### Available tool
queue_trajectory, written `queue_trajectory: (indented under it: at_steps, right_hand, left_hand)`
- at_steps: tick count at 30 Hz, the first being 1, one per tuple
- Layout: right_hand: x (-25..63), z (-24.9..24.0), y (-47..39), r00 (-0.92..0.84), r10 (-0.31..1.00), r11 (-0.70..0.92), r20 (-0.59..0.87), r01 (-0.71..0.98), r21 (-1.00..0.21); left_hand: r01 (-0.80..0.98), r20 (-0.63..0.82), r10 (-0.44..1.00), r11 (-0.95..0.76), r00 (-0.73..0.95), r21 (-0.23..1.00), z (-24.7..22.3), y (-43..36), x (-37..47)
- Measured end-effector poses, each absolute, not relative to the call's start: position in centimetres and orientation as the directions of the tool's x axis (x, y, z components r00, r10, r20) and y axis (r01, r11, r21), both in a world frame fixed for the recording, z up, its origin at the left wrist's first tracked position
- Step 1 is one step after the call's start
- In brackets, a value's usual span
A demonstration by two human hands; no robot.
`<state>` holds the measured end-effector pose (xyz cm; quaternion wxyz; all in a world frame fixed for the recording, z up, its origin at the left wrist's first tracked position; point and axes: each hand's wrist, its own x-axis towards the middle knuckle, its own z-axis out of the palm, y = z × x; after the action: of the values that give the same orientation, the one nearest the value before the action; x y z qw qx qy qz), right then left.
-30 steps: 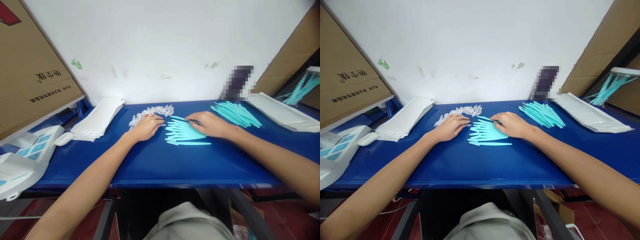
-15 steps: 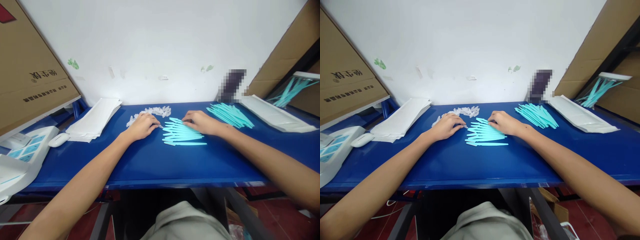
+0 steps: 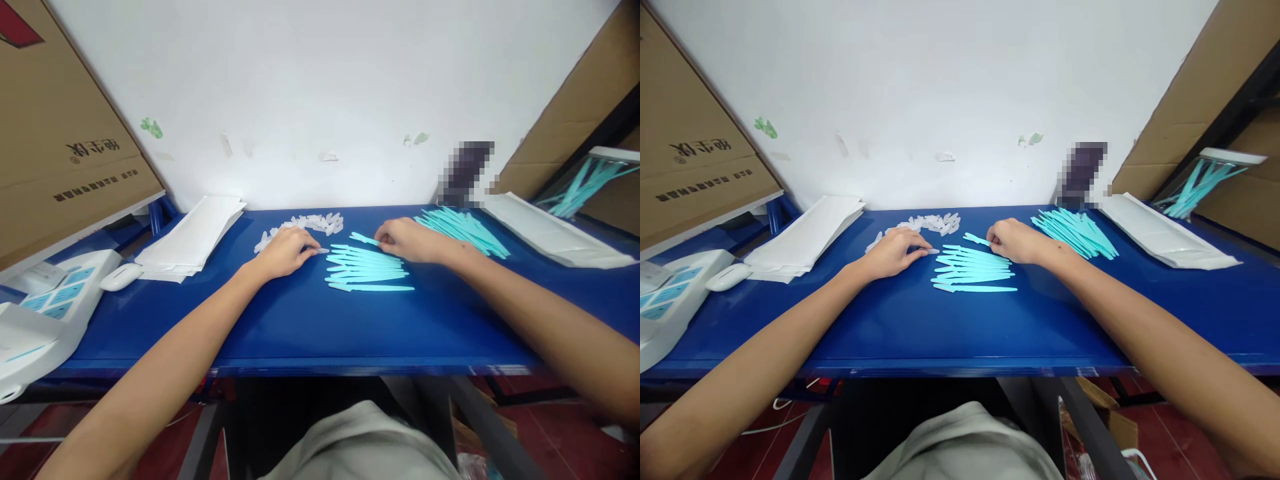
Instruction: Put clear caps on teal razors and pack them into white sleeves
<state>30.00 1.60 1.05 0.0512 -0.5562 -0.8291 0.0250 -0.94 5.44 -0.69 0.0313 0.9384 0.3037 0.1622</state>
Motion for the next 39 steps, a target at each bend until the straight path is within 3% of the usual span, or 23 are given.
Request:
queue_trajectory:
  at_steps: [4, 9, 20, 28, 35, 39]
  right_hand:
    - [30.3, 1.1, 1.8, -0.338, 0.941, 0.338, 0.013, 0.938, -0.079]
    - [31.5, 1.0, 2.3, -0.287, 0.957, 0.289, -0.028, 0.954, 0.077]
    - [32.3, 0.7, 2.9, -0.341, 0.940, 0.339, -0.036, 0.908, 0.247]
    - [32.4, 0.2, 2.4, -0.381, 0.923, 0.367, 0.063, 0.917, 0.158]
    - [31.3, 0.4, 1.3, -0.363, 0.931, 0.347, 0.043, 0.914, 0.208]
    - [31.4, 0.4, 1.4, -0.360, 0.933, 0.347, 0.027, 0.915, 0.203]
  left_hand:
    - [0.569, 0.283, 0.596, -0.803, 0.751, 0.178, -0.8, 5.5, -1.0]
    - [0.567, 0.278, 0.592, -0.805, 0.756, 0.175, -0.8, 5.5, -1.0]
    - [0.559, 0.288, 0.575, -0.817, 0.766, 0.145, -1.0, 5.7, -1.1]
    - [0.560, 0.272, 0.582, -0.812, 0.766, 0.161, -0.8, 5.5, -1.1]
    - [0.556, 0.288, 0.577, -0.816, 0.764, 0.160, -1.1, 5.7, -1.1]
    - [0.578, 0.287, 0.619, -0.786, 0.731, 0.220, -1.0, 5.5, -0.9]
